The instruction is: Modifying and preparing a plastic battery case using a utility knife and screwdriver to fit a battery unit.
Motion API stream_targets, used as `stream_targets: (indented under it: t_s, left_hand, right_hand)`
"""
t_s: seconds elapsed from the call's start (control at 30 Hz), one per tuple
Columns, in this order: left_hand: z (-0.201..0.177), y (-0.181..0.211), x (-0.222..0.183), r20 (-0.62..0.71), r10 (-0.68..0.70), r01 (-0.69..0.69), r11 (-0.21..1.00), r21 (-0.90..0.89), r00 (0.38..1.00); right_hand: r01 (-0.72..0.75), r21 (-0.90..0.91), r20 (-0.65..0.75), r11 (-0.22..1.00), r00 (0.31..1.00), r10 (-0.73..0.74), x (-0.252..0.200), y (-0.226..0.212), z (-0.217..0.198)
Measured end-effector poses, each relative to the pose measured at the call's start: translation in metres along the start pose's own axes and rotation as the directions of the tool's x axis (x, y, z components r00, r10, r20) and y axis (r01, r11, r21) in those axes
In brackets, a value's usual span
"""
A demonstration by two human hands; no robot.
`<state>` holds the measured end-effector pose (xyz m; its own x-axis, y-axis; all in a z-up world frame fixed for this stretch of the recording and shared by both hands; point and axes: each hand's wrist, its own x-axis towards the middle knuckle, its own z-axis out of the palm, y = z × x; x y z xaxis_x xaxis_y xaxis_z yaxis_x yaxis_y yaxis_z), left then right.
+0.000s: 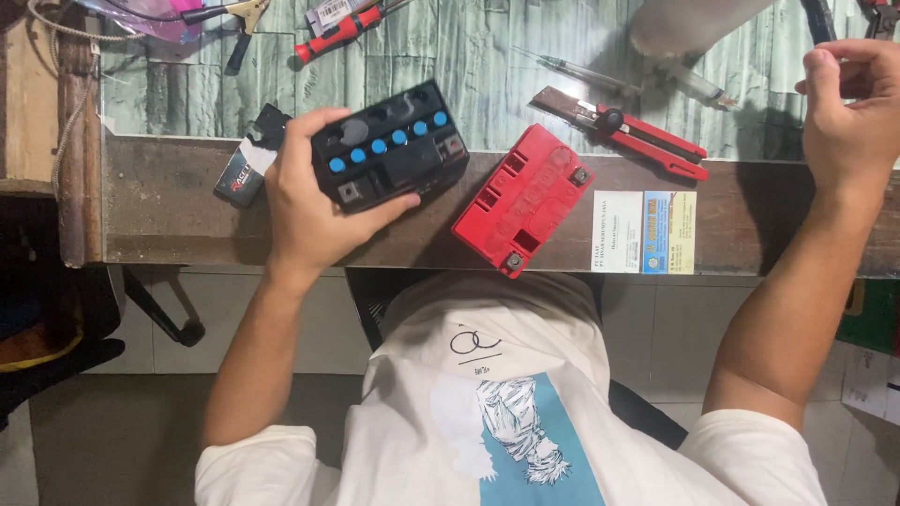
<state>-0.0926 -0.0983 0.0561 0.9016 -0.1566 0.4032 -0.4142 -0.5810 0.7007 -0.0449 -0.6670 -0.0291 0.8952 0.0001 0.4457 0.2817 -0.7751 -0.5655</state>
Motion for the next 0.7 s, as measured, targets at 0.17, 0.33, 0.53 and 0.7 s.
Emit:
stream_targets:
  t_s: [0.17, 0.33, 0.53, 0.7]
  left_hand:
    - [0.018, -0.005, 0.045, 0.037, 0.101, -0.104, 0.992, 0.065, 0.994]
    - [0.047, -0.018, 0.091, 0.046, 0.147, -0.151, 0.984, 0.091, 0.988]
    - [0.090, -0.065, 0.126, 0.040, 0.142, -0.147, 0.976, 0.161, 0.989]
    - [0.100, -0.067, 0.144, 0.075, 0.237, -0.242, 0.969, 0.059, 0.969]
  right_hand:
    - [0.131, -0.042, -0.035, 0.991, 0.991, -0.132, 0.005, -0.006, -0.004]
    - [0.209, -0.067, -0.050, 0.976, 0.976, -0.212, 0.009, -0.019, -0.006]
    - [0.208, -0.095, -0.041, 0.974, 0.976, -0.212, 0.014, -0.036, -0.006]
    - [0.231, -0.096, -0.027, 0.968, 0.972, -0.234, 0.014, -0.037, -0.005]
